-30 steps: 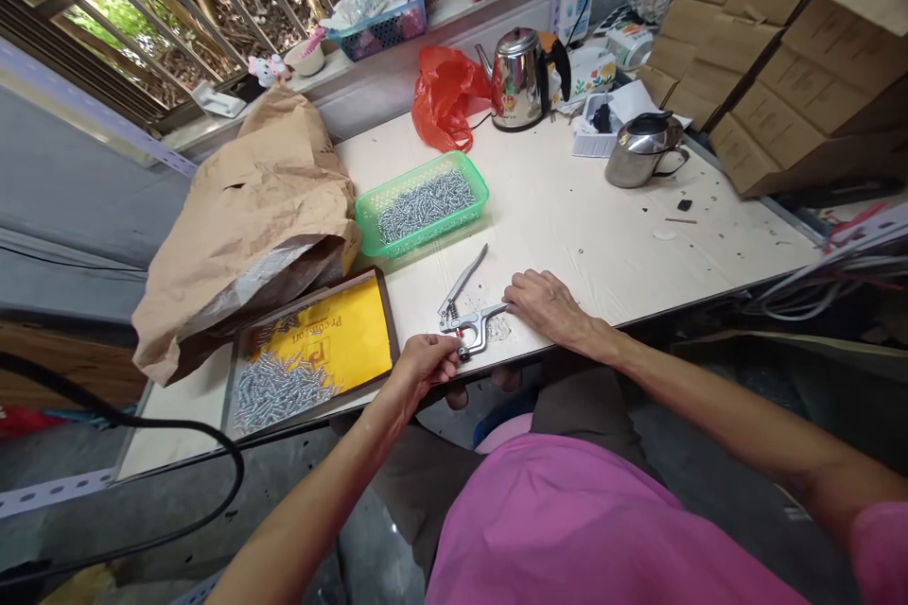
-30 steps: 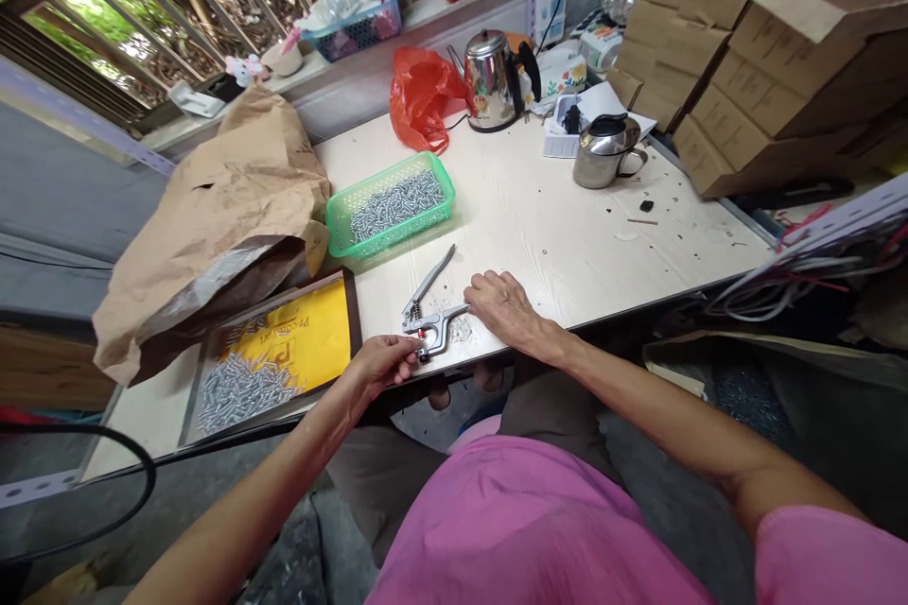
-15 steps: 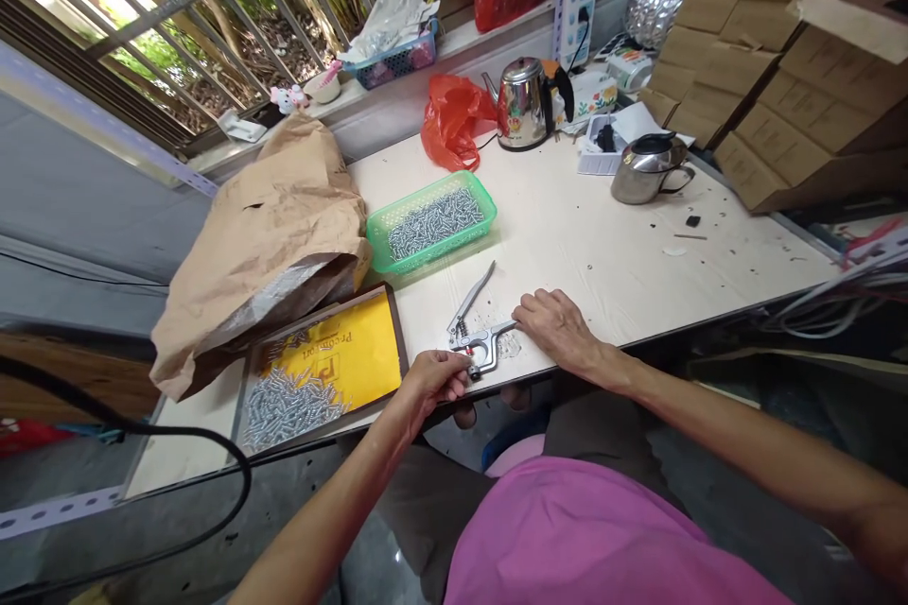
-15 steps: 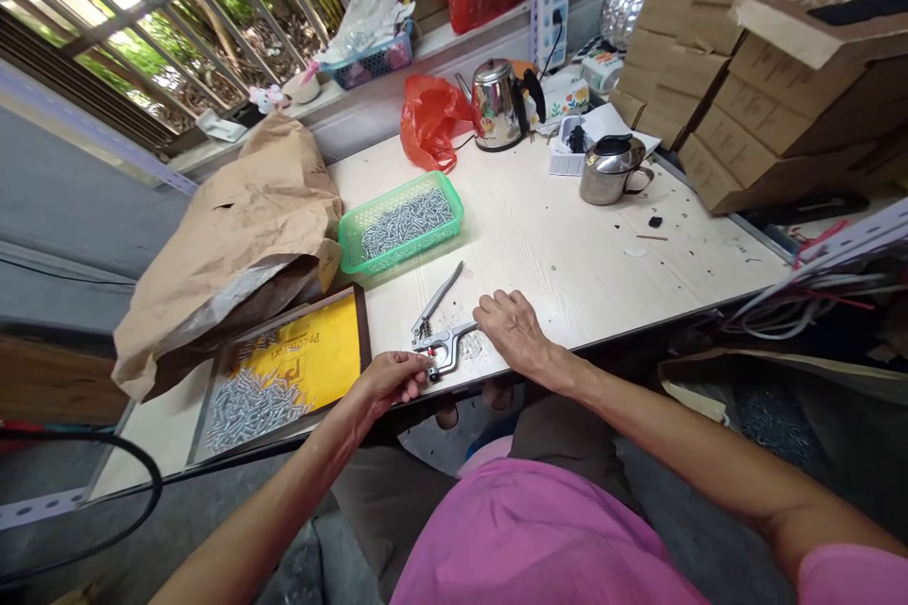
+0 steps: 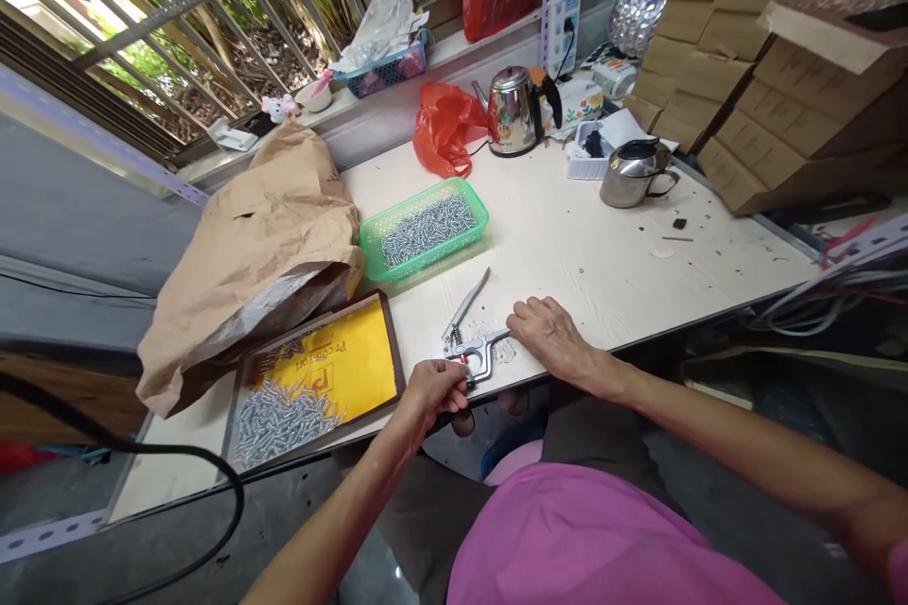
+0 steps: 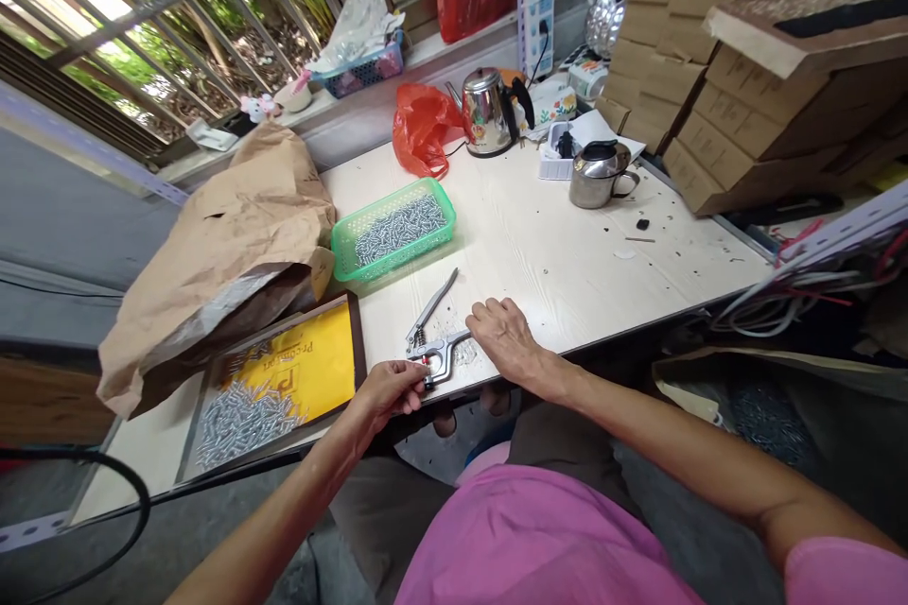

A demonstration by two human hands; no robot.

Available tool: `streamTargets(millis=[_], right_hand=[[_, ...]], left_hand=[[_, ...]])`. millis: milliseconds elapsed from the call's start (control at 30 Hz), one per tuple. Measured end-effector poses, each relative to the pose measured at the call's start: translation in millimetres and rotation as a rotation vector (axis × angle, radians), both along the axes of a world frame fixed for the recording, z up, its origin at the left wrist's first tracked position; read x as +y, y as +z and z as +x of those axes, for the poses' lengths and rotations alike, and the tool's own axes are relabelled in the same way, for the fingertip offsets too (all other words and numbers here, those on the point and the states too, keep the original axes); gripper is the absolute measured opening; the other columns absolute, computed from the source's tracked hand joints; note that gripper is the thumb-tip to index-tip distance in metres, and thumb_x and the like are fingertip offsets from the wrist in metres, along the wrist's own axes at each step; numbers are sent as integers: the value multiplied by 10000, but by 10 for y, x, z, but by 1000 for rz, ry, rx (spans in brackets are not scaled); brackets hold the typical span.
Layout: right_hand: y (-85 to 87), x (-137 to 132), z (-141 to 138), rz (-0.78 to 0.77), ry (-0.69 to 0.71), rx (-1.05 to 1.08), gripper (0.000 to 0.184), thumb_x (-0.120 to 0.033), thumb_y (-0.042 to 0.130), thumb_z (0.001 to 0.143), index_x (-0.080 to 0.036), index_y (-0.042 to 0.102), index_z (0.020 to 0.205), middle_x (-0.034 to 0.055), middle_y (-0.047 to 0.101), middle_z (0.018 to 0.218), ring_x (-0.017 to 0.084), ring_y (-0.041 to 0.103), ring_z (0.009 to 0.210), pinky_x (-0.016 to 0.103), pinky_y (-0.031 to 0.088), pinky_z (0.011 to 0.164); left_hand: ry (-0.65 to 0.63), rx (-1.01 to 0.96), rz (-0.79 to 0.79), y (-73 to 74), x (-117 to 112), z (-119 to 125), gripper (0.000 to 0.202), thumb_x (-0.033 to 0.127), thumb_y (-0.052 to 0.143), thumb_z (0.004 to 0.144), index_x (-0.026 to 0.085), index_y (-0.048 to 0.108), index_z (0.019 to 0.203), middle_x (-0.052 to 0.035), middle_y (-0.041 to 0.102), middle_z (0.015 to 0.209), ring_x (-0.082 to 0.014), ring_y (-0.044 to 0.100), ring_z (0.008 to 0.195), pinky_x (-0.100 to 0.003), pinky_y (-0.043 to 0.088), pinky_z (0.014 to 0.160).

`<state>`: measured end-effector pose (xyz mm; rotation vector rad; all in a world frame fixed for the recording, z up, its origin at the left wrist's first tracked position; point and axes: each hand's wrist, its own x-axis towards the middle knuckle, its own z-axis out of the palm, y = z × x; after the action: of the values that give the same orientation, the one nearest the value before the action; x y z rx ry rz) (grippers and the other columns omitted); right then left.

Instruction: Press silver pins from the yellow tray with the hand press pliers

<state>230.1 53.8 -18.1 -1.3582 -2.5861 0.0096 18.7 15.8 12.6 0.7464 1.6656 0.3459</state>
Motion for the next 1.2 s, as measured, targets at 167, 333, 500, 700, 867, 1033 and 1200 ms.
streamTargets(millis=[167, 333, 500, 700, 867, 1033, 1200], right_hand=[[120, -22, 27, -133, 14, -30, 177, -171, 476, 920, -167, 645, 870, 89, 632, 925, 222, 531, 880, 351, 321, 748], [219, 181, 164, -283, 146, 30, 504, -389, 652, 833, -169, 537, 1271, 156, 492, 1357, 299, 444, 1222, 411, 370, 942], [217, 663, 111, -359, 314, -62, 1064, -555, 766, 643, -177, 249, 1493, 190, 168, 1565, 413, 119, 1418, 597, 221, 1074], [233, 864, -50, -338, 449, -155, 1041, -606, 772, 569, -137, 377, 1410, 204, 403, 1415, 420, 249, 1346, 611, 234, 1044], [249, 814, -32, -303, 423, -155, 961, -621, 762, 561, -106, 462, 1315, 197, 476, 1276, 365, 414, 1158, 565, 304, 966], [273, 771, -11, -270, 413, -184, 734, -592, 737, 639, -121, 566, 1174, 166, 520, 1164, 316, 445, 1045, 451, 353, 879], [318, 688, 1, -299, 380, -167, 581, -511, 743, 694, -120, 603, 1102, 151, 551, 1092, 280, 469, 1002, 336, 382, 740]], left_hand=[[38, 5, 24, -13, -47, 6, 262, 259, 606, 777, 138, 544, 553, 2, 540, 372, -64, 463, 303, -153, 319, 360], [26, -2, 13, 4, -58, 25, 273, 259, 598, 790, 135, 543, 553, 3, 539, 370, -64, 471, 303, -150, 337, 365], [41, 30, 17, 41, -92, 65, 284, 247, 575, 807, 140, 524, 548, 8, 534, 362, -63, 455, 280, -151, 331, 353], [67, 14, 21, -2, -136, 69, 276, 250, 576, 797, 142, 524, 549, 1, 537, 361, -73, 471, 290, -149, 331, 347], [83, -10, 12, -21, -163, 60, 242, 231, 574, 794, 136, 540, 574, -2, 562, 392, -74, 485, 304, -148, 341, 347], [122, -6, 25, -45, -167, 74, 256, 281, 634, 776, 135, 538, 589, 8, 547, 397, -74, 492, 315, -150, 343, 353], [60, 46, 41, -35, -225, 31, 256, 332, 609, 814, 137, 553, 657, 16, 546, 467, -80, 502, 355, -177, 359, 384]])
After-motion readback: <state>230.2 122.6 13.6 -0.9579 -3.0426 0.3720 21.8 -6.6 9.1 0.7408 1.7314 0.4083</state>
